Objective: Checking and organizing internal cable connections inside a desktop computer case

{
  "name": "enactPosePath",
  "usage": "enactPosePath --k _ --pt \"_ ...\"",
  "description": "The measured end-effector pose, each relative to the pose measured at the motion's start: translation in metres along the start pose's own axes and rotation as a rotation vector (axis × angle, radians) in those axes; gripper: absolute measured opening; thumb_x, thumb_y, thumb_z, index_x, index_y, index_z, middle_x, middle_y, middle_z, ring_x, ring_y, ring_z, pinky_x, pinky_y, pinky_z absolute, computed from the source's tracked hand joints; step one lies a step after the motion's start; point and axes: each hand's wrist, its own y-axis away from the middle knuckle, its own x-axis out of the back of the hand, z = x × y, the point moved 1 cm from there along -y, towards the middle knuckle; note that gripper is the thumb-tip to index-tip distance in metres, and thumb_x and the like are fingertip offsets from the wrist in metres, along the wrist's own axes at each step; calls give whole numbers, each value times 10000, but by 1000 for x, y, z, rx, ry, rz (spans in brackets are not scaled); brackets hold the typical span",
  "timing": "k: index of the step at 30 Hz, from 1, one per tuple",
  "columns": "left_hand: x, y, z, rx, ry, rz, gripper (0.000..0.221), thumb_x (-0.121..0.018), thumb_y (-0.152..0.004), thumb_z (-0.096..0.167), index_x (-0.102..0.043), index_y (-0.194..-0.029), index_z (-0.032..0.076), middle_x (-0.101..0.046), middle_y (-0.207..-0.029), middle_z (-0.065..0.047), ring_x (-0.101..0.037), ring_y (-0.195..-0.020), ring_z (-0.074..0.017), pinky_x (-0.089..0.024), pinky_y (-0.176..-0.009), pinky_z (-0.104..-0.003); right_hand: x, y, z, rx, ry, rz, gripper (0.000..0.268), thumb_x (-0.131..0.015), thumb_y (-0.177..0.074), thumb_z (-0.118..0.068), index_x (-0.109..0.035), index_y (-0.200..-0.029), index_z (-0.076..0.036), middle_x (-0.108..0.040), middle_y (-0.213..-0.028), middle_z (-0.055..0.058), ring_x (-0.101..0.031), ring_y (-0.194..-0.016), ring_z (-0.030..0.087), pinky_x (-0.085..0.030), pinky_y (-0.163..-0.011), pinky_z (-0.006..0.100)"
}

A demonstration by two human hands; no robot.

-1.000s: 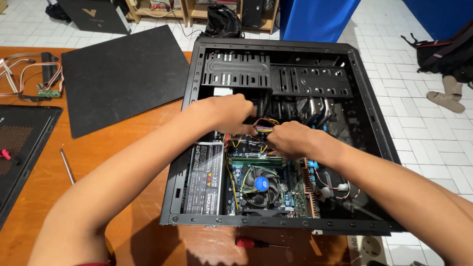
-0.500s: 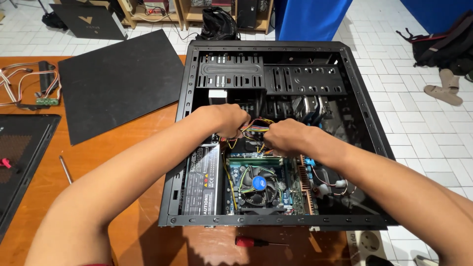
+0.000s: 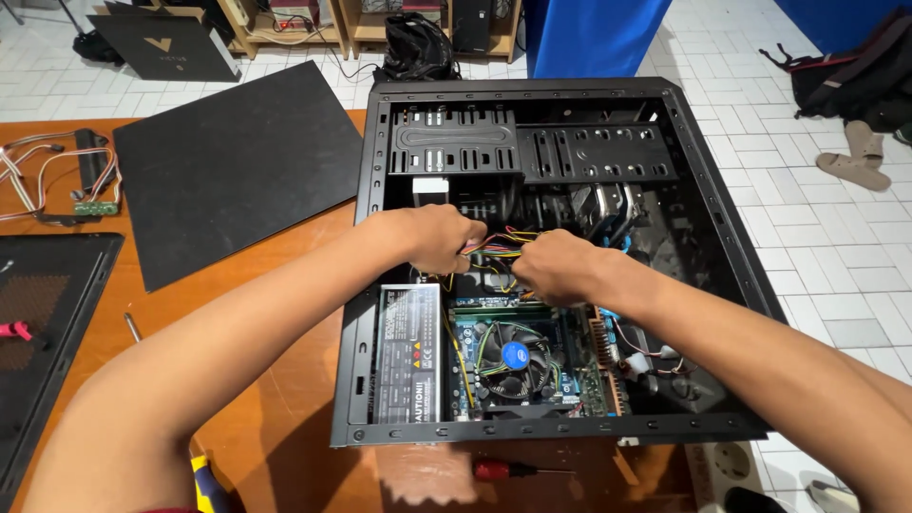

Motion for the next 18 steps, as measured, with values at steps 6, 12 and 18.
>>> enactPosePath --k 6,12,18 --pt "-2 5 -1 -32 3 46 521 -627 -942 310 -589 -1427 124 -719 -1206 -211 -716 -1101 -411 -618 -887 -492 23 7 -9 -25 -27 -29 152 -657 -854 -217 -782 -874 -133 -765 -835 156 -759 -822 371 -615 -731 498" --pt "-5 16 -12 -51 11 51 493 -603 -913 308 -626 -1373 132 -737 -1174 -181 -719 -1088 -413 -624 -873 -496 17 0 -17 -5 -3 7 134 -653 -865 -200 -759 -843 -121 -755 -805 151 -757 -772 350 -612 -666 470" --pt "-10 29 -25 -60 -38 52 497 -579 -912 294 -623 -1380 133 -743 -1162 -180 -725 -1073 -408 -626 -871 -499 21 -11 -35 21 32 42 123 -663 -851 -189 -744 -809 -107 -745 -784 155 -752 -750 352 -613 -650 486"
